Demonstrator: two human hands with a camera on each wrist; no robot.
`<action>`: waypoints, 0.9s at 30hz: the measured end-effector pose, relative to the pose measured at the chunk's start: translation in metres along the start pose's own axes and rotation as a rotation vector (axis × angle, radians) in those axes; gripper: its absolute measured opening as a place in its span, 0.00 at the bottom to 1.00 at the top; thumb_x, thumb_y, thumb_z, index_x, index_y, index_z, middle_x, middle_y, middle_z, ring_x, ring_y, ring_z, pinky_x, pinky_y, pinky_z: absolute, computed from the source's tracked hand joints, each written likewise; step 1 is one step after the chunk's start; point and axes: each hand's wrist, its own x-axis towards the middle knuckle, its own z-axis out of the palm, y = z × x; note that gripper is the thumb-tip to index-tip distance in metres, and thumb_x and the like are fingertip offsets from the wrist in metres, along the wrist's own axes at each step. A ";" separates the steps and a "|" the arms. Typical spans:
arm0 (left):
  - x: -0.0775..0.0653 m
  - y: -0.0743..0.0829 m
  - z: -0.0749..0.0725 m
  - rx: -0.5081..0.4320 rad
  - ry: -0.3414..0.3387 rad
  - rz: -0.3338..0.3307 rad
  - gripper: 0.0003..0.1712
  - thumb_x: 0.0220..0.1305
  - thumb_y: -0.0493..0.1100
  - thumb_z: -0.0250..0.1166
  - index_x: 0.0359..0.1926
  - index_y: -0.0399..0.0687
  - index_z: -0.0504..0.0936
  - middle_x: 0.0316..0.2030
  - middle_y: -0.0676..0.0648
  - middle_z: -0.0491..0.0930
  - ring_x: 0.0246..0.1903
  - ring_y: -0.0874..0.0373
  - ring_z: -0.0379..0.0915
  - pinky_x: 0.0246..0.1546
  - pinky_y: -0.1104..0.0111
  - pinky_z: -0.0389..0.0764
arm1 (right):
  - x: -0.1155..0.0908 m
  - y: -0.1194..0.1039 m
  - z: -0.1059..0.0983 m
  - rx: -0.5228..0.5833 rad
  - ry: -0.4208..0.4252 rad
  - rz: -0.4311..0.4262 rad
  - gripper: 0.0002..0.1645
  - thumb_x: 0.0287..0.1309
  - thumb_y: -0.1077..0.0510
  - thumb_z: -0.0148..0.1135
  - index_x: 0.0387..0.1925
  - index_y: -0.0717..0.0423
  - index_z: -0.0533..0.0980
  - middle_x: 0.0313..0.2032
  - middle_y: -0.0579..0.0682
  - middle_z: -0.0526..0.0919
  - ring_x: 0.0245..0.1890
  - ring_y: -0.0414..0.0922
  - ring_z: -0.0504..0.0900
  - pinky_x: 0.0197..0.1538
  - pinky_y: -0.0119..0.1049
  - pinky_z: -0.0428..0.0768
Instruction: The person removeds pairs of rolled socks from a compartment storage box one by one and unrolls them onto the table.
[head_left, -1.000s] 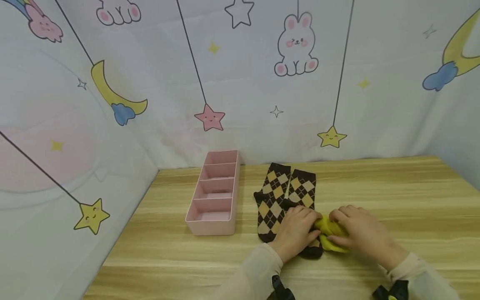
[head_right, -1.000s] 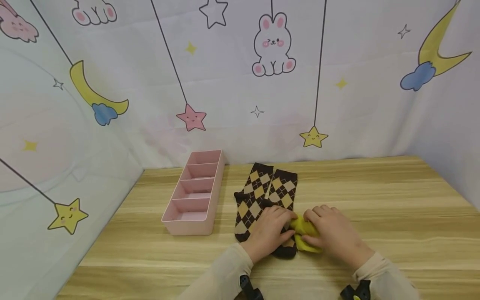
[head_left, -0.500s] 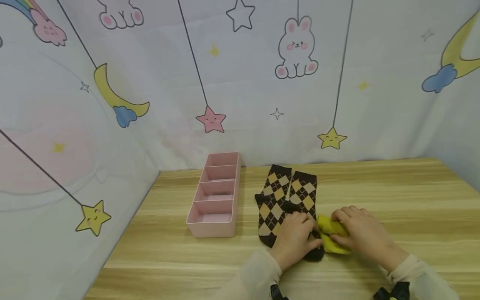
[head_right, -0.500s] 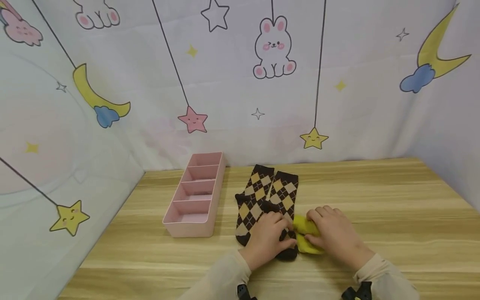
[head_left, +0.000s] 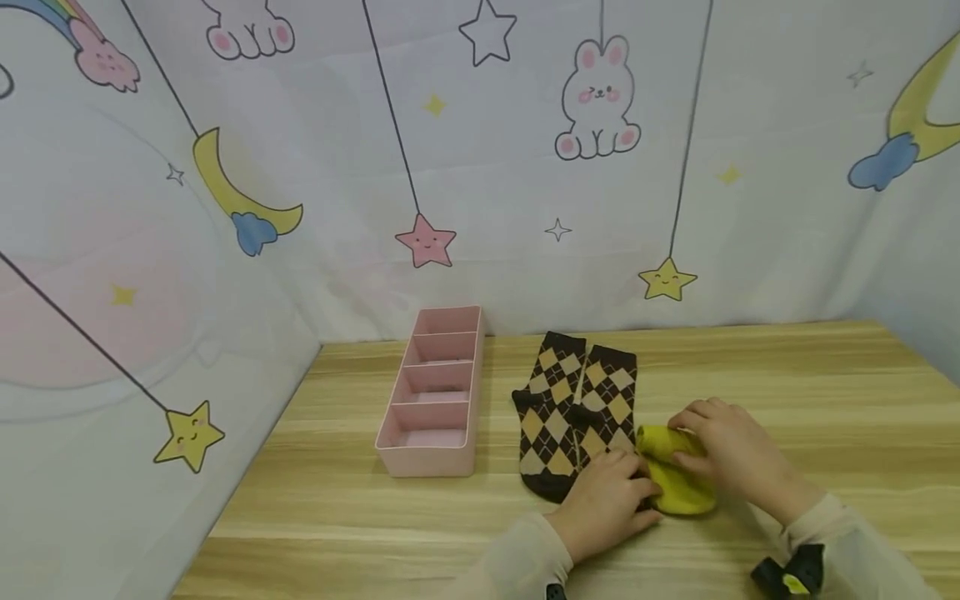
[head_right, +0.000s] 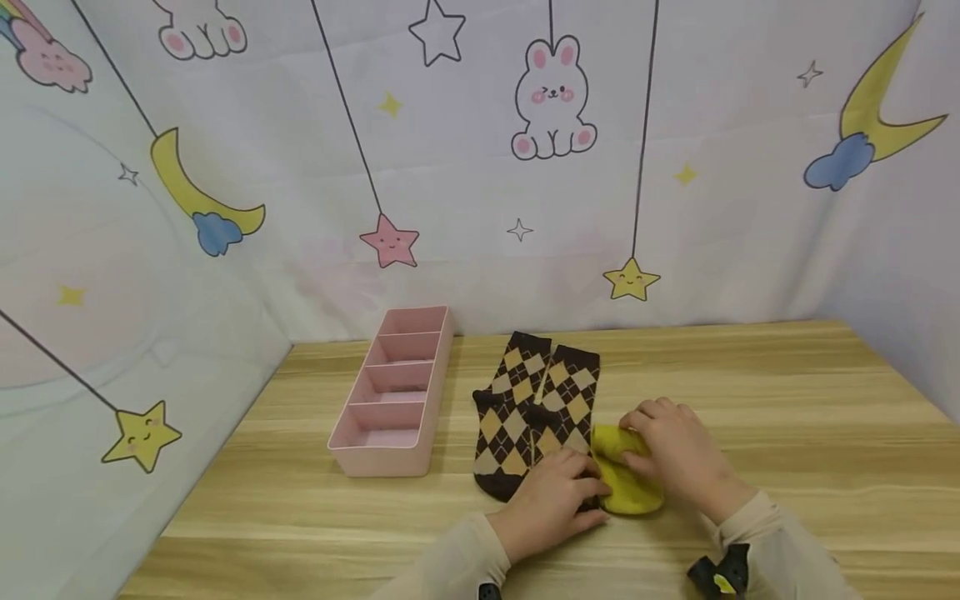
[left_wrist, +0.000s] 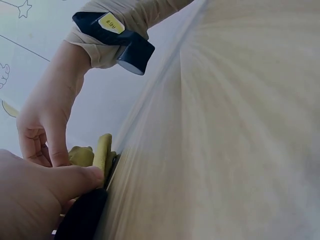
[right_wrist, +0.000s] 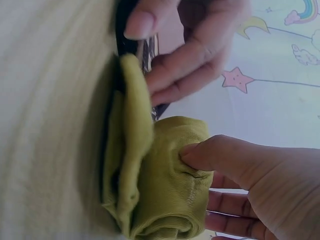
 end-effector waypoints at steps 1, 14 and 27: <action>0.000 0.000 0.000 0.001 -0.006 0.001 0.17 0.63 0.62 0.60 0.47 0.66 0.84 0.46 0.61 0.78 0.46 0.69 0.70 0.47 0.79 0.69 | 0.001 0.001 0.000 0.003 -0.002 0.002 0.19 0.43 0.50 0.76 0.37 0.53 0.82 0.38 0.52 0.83 0.40 0.52 0.79 0.44 0.54 0.77; -0.001 -0.001 0.000 -0.007 -0.010 0.005 0.15 0.64 0.61 0.60 0.47 0.66 0.83 0.45 0.63 0.79 0.45 0.70 0.70 0.45 0.80 0.68 | 0.015 0.011 0.002 0.033 0.090 -0.011 0.10 0.46 0.57 0.73 0.34 0.55 0.83 0.33 0.50 0.82 0.35 0.51 0.77 0.38 0.50 0.77; -0.002 -0.002 0.004 -0.042 -0.001 -0.004 0.14 0.63 0.60 0.61 0.47 0.66 0.84 0.45 0.63 0.80 0.46 0.70 0.71 0.45 0.81 0.68 | 0.016 0.020 0.015 0.131 0.116 0.054 0.06 0.52 0.63 0.68 0.34 0.56 0.83 0.32 0.48 0.81 0.34 0.47 0.78 0.38 0.45 0.80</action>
